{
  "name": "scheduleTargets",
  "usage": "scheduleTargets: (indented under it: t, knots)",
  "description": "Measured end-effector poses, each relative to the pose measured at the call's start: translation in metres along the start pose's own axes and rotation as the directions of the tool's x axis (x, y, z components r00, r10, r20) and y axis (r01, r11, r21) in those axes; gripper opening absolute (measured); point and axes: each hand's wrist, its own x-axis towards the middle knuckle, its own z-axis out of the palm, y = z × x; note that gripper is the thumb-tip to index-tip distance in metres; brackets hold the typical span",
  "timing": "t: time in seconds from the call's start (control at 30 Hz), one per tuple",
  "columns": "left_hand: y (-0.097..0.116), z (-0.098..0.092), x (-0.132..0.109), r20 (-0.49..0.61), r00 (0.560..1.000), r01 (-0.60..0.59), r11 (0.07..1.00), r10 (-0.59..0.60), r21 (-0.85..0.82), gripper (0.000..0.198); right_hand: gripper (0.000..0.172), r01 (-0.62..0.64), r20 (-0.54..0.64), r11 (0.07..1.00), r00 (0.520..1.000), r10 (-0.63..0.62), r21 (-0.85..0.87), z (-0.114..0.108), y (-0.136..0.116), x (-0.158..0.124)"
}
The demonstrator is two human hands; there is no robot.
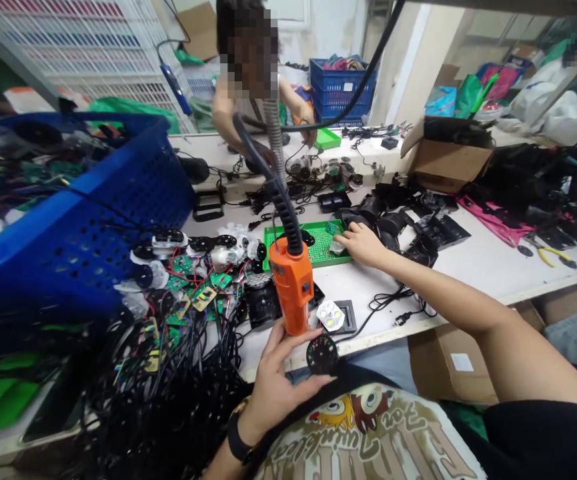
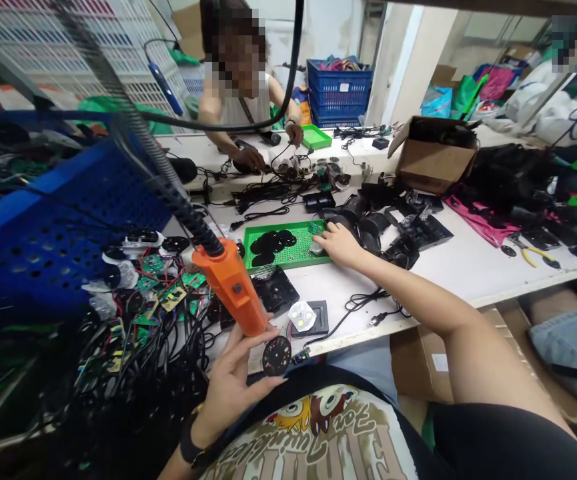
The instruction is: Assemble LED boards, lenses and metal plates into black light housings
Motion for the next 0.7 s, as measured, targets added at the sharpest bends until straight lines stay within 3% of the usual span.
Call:
scheduleTargets:
  t: [0.13, 0.2, 0.23, 0.3, 0.33, 0.37, 0.4, 0.53, 0.7]
  knots:
    - [0.003, 0.005, 0.015, 0.044, 0.999, 0.01, 1.0, -0.011, 0.012, 0.052, 0.045, -0.017, -0.046, 0.998, 0.999, 0.019, 0.061, -0.011, -0.014, -0.014]
    - [0.008, 0.01, 0.023, 0.074, 0.997, 0.009, 1.0, -0.009, 0.008, 0.053, 0.046, -0.01, -0.109, 0.982, 0.994, 0.031, 0.189, -0.025, -0.032, -0.03]
    - [0.01, 0.014, 0.027, 0.087, 0.996, 0.003, 1.0, -0.003, 0.006, 0.054, 0.046, 0.045, -0.173, 0.9, 0.984, 0.035, 0.435, -0.033, -0.043, -0.039]
    - [0.014, 0.021, 0.034, 0.099, 0.995, -0.018, 1.0, 0.018, 0.002, 0.056, 0.054, 0.196, -0.224, 0.507, 0.974, -0.004, 0.84, -0.049, -0.069, -0.057]
    - [0.015, 0.025, 0.037, 0.093, 0.995, -0.018, 1.0, 0.017, 0.005, 0.055, 0.063, 0.239, -0.243, 0.309, 0.97, -0.025, 0.921, -0.056, -0.082, -0.064]
    - [0.016, 0.029, 0.039, 0.088, 0.996, -0.018, 1.0, 0.017, 0.006, 0.054, 0.069, 0.244, -0.244, 0.184, 0.97, -0.018, 0.952, -0.062, -0.095, -0.068]
    - [0.015, 0.032, 0.039, 0.082, 0.997, -0.014, 1.0, 0.013, 0.008, 0.053, 0.068, 0.229, -0.232, 0.119, 0.973, 0.009, 0.966, -0.066, -0.105, -0.071]
    - [0.012, 0.038, 0.031, 0.045, 0.999, 0.023, 0.996, -0.027, 0.087, 0.049, 0.041, 0.177, -0.196, 0.107, 0.957, 0.212, 0.978, -0.065, -0.125, -0.061]
    - [0.006, 0.033, 0.02, 0.007, 0.999, 0.046, 0.986, -0.048, 0.158, 0.046, 0.049, 0.257, -0.343, 0.254, 0.851, 0.399, 0.933, -0.049, -0.121, -0.045]
